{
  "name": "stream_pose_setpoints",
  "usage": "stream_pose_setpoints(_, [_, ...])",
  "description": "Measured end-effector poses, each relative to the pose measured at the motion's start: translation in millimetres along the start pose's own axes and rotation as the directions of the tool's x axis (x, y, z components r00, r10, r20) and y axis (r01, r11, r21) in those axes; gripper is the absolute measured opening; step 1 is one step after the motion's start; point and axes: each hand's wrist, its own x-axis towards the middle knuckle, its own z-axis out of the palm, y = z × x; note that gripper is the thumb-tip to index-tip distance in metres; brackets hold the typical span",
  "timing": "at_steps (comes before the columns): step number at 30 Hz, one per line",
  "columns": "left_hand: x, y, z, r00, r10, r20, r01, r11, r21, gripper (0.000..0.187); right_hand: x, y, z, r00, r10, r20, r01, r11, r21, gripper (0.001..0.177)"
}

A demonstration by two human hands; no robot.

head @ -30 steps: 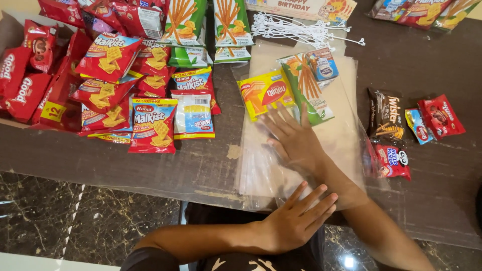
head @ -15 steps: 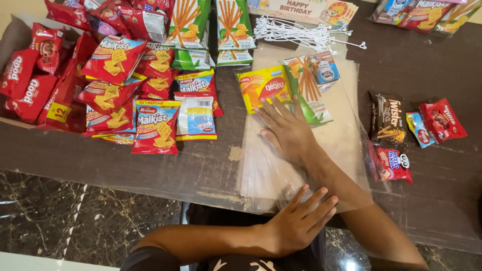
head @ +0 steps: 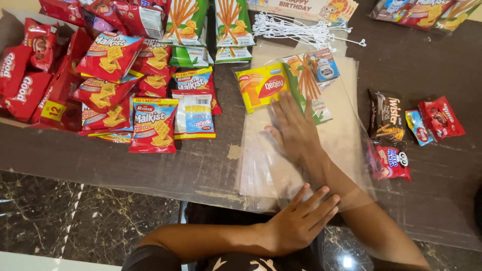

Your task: Packing various snack items, biscuits, and drinks into clear plastic gift bags.

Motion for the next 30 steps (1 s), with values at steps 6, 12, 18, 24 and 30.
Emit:
stream_pose_setpoints(6, [0, 3, 2, 1.000, -0.008, 0.010, 0.008, 1.000, -0.015, 0.040, -3, 11, 9, 0.997, -0.058, -0.049, 0.058, 0.998, -0.006, 0.071])
stream_pose_setpoints(12, [3, 5, 1, 1.000, -0.011, -0.022, 0.011, 1.000, 0.021, 0.039, 0, 6, 1, 0.989, -0.095, -0.114, 0.095, 0.995, -0.003, 0.070])
stream_pose_setpoints(18, [1, 5, -1, 1.000, -0.009, 0.017, 0.008, 0.999, 0.045, 0.038, -2, 5, 3, 0.992, -0.078, -0.104, 0.073, 0.996, -0.057, 0.065])
stream_pose_setpoints(24, [4, 5, -9, 0.998, -0.020, 0.061, 0.018, 1.000, 0.021, 0.041, -9, 13, 3, 0.990, -0.137, -0.039, 0.137, 0.990, 0.014, 0.081])
stream_pose_setpoints(30, [4, 4, -7, 0.996, -0.032, 0.081, 0.028, 0.998, 0.048, 0.041, -18, 10, -20, 0.997, -0.004, 0.074, 0.002, 1.000, 0.024, 0.072])
